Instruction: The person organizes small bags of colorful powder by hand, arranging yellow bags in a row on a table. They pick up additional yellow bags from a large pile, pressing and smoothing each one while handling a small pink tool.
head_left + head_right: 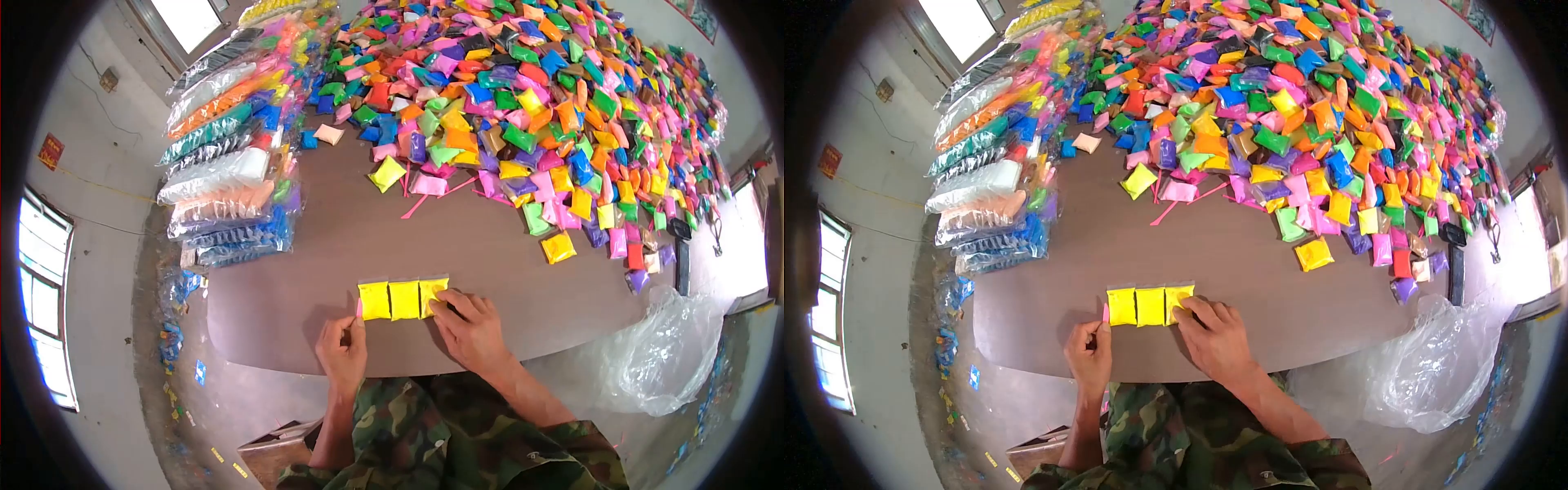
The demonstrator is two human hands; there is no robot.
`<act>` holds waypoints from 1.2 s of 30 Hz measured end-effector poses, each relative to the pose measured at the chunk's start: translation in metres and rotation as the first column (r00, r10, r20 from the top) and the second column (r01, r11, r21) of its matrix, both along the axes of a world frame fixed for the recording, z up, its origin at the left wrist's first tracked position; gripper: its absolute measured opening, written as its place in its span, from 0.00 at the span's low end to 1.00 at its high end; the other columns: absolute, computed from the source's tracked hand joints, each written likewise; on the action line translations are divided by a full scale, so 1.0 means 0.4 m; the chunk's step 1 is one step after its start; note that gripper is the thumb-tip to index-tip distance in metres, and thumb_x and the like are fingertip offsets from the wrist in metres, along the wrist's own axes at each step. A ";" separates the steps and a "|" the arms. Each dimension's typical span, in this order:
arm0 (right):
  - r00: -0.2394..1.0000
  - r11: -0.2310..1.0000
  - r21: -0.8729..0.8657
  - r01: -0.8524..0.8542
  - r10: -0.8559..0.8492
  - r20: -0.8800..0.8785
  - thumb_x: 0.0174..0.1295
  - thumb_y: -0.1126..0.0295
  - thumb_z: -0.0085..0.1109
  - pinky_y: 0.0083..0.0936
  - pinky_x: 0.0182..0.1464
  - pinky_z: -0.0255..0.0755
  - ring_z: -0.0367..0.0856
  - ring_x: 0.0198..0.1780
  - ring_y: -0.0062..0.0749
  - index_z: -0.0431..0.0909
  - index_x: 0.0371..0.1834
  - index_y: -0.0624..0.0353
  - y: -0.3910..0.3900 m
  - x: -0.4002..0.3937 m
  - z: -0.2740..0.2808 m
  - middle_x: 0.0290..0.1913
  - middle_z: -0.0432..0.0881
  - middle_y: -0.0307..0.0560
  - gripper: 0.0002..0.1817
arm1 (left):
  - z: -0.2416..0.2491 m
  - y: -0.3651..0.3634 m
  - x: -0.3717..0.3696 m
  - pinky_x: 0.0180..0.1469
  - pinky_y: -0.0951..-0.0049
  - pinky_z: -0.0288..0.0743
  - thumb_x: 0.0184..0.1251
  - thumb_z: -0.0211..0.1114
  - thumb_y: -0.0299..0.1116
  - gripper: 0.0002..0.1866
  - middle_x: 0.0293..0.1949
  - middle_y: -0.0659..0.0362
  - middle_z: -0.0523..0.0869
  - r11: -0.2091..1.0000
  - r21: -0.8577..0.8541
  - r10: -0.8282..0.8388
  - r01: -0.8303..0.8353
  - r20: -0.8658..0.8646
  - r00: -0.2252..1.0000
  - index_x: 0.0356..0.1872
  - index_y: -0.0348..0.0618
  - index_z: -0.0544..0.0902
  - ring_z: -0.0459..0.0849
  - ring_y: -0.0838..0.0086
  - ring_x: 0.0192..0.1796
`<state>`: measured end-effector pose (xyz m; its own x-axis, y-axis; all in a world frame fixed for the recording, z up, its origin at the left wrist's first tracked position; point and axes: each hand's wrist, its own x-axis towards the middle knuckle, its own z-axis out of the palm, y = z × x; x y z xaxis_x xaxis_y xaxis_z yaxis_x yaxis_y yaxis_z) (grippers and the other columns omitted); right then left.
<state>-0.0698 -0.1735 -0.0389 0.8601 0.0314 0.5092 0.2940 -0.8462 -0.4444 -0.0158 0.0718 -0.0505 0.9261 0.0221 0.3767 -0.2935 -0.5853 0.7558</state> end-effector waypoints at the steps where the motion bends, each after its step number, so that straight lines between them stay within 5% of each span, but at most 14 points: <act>1: 1.000 1.000 0.005 0.001 -0.001 -0.004 0.64 0.71 0.70 0.39 0.52 0.76 0.85 0.53 0.39 0.87 0.56 0.55 -0.001 0.001 0.005 0.59 0.82 0.41 0.17 | 0.000 -0.002 0.000 0.32 0.73 0.71 0.73 0.74 0.27 0.05 0.29 0.61 0.83 1.000 -0.001 -0.003 0.003 0.009 1.000 0.38 0.37 0.87 0.76 0.79 0.28; 11: 0.998 0.962 0.270 0.041 -0.029 -0.048 0.61 0.72 0.75 0.40 0.50 0.82 0.90 0.52 0.49 0.88 0.52 0.59 -0.011 0.014 0.002 0.55 0.89 0.49 0.16 | 0.000 0.011 0.003 0.31 0.71 0.72 0.71 0.73 0.24 0.03 0.29 0.55 0.83 0.996 -0.086 -0.030 0.025 -0.067 0.997 0.39 0.35 0.87 0.79 0.74 0.27; 14: 0.997 0.927 0.370 0.066 -0.076 0.013 0.65 0.70 0.73 0.37 0.46 0.83 0.90 0.46 0.48 0.88 0.51 0.61 -0.041 0.068 0.008 0.50 0.91 0.51 0.13 | -0.003 0.013 0.006 0.31 0.71 0.72 0.71 0.73 0.24 0.03 0.29 0.55 0.83 0.996 -0.090 -0.026 0.019 -0.075 0.997 0.39 0.35 0.87 0.80 0.74 0.27; 17: 0.973 0.892 0.401 0.208 -0.146 -0.178 0.67 0.69 0.71 0.37 0.43 0.84 0.91 0.44 0.46 0.88 0.51 0.63 -0.095 0.161 0.084 0.49 0.90 0.55 0.13 | 0.014 0.011 0.013 0.32 0.71 0.72 0.71 0.73 0.25 0.04 0.29 0.56 0.84 0.996 -0.090 -0.028 0.022 -0.068 0.997 0.39 0.36 0.87 0.79 0.74 0.28; 19: 0.972 0.846 0.482 0.228 -0.172 -0.158 0.68 0.68 0.70 0.36 0.44 0.83 0.92 0.44 0.43 0.88 0.52 0.63 -0.148 0.253 0.061 0.47 0.91 0.57 0.13 | 0.017 0.012 0.012 0.33 0.72 0.72 0.72 0.74 0.27 0.05 0.30 0.58 0.84 0.993 -0.117 -0.028 0.015 -0.103 0.994 0.38 0.37 0.87 0.79 0.76 0.29; 25: 0.959 0.960 0.153 0.234 -0.202 -0.196 0.69 0.70 0.63 0.46 0.47 0.83 0.91 0.44 0.56 0.87 0.54 0.62 -0.280 0.484 0.013 0.41 0.91 0.62 0.14 | -0.003 0.027 0.015 0.36 0.71 0.75 0.71 0.73 0.27 0.05 0.32 0.56 0.86 0.999 -0.044 -0.019 0.015 -0.096 0.995 0.38 0.36 0.87 0.82 0.72 0.31; 28: 0.939 0.973 -0.072 0.219 -0.230 -0.256 0.69 0.69 0.61 0.48 0.47 0.83 0.90 0.46 0.58 0.84 0.62 0.59 -0.304 0.547 0.027 0.43 0.89 0.60 0.19 | 0.022 0.014 0.022 0.34 0.66 0.75 0.68 0.74 0.24 0.04 0.29 0.53 0.84 0.998 -0.060 0.001 -0.007 -0.099 0.995 0.37 0.36 0.86 0.82 0.66 0.29; 36: 0.955 0.927 -0.264 0.265 -0.290 -0.062 0.65 0.69 0.68 0.51 0.46 0.83 0.89 0.49 0.56 0.83 0.67 0.51 -0.293 0.622 0.110 0.58 0.84 0.52 0.25 | 0.037 0.009 0.028 0.36 0.68 0.77 0.68 0.72 0.22 0.03 0.31 0.53 0.86 0.996 -0.081 0.014 -0.030 -0.196 0.981 0.37 0.37 0.85 0.83 0.67 0.31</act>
